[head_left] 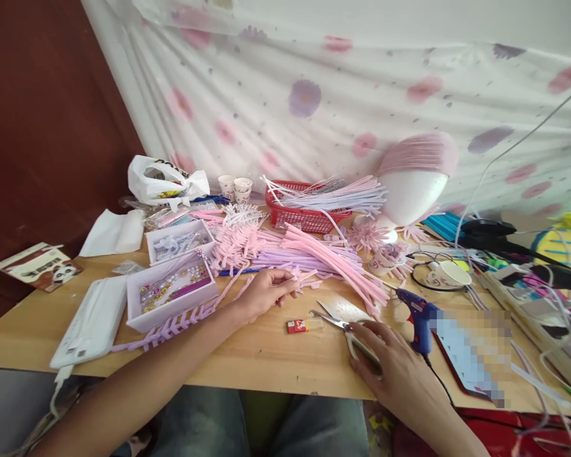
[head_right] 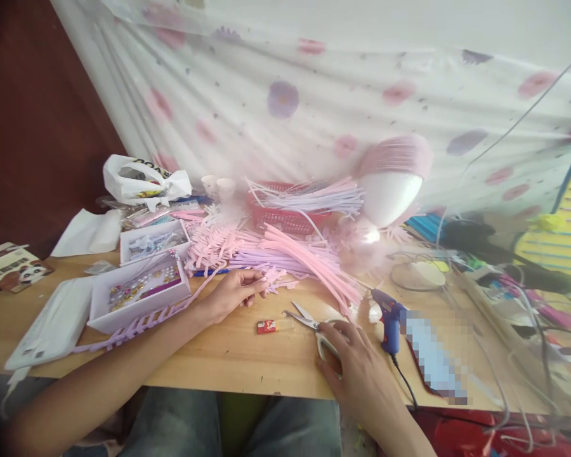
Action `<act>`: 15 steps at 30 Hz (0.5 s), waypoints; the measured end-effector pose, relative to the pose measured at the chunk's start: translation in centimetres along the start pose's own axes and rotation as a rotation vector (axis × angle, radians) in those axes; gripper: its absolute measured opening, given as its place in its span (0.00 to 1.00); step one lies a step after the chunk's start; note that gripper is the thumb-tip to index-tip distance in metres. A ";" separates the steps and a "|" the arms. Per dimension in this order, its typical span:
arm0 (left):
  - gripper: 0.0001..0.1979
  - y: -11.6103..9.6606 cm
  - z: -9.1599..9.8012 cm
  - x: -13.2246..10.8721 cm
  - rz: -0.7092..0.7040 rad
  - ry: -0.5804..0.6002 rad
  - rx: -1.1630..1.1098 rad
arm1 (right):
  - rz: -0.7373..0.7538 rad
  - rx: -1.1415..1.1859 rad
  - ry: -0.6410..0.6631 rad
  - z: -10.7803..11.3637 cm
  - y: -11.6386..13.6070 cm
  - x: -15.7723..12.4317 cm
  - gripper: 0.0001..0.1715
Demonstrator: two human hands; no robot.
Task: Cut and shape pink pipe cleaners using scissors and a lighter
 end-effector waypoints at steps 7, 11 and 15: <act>0.19 -0.7 0.1 -0.2 -0.024 -0.016 0.018 | -0.146 0.057 0.004 -0.2 -1.3 0.3 0.31; 0.20 -0.7 0.1 -0.3 -0.018 -0.027 0.015 | -0.328 0.506 0.029 0.3 -2.5 0.2 0.34; 0.20 -0.6 0.0 -0.3 -0.023 -0.023 -0.002 | -0.520 1.162 0.043 -0.1 -1.8 -0.2 0.39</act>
Point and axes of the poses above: each hand's wrist, its own x-axis towards the middle knuckle, its own z-axis out of the back of the hand, y = z × x, the point moved 7 cm from there along x, towards the middle knuckle, and after that the axes turned 4 degrees about -x, right-handed, at the moved point
